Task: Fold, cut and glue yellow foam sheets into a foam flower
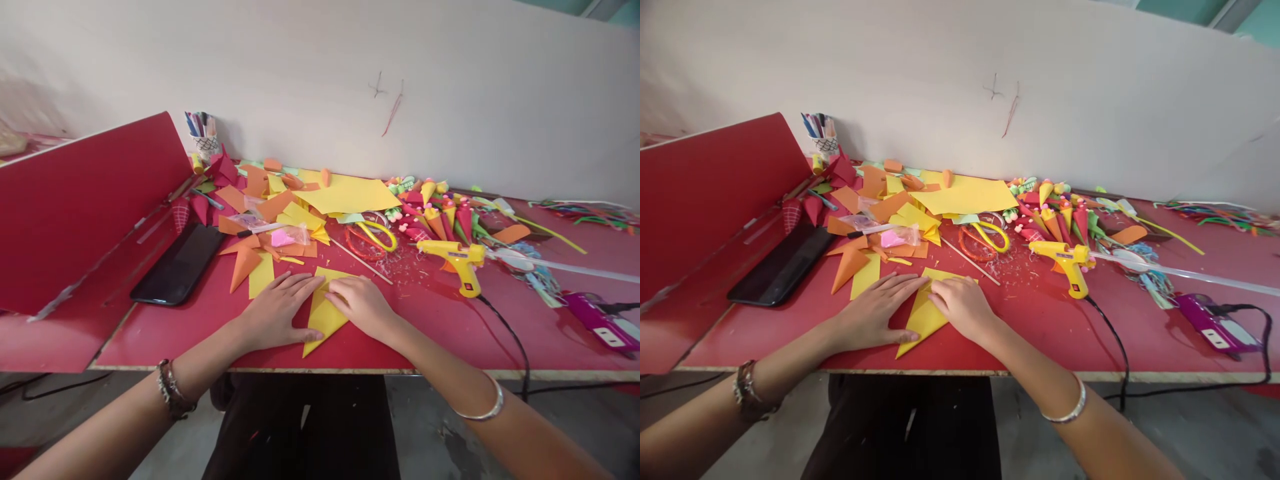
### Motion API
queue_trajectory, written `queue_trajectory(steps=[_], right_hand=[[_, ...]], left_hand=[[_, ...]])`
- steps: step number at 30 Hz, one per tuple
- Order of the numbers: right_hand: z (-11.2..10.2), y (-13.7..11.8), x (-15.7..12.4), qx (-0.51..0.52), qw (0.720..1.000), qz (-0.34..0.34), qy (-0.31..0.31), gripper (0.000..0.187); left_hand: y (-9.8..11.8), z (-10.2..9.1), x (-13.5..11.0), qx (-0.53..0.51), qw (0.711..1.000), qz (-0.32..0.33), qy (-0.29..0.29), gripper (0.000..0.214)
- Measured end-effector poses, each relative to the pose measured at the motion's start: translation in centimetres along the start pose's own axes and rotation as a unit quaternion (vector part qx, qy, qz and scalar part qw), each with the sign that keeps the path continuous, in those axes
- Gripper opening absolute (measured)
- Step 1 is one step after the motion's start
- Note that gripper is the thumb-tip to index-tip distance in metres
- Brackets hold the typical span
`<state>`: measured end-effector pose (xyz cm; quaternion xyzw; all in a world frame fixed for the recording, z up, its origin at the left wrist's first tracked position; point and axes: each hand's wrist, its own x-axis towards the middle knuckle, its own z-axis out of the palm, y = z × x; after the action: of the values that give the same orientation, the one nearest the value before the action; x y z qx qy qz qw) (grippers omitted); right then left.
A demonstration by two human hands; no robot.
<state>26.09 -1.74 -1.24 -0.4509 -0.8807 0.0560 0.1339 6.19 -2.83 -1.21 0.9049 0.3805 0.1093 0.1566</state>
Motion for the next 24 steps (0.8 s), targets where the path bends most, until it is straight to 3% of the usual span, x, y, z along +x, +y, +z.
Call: queue_trajectory(steps=[24], right_hand=[[0.06,-0.09,0.16,-0.011,1.000,0.011,-0.015,0.018]], left_hand=[[0.10,-0.31,-0.02,0.016,1.000,0.012,-0.014,0.084]])
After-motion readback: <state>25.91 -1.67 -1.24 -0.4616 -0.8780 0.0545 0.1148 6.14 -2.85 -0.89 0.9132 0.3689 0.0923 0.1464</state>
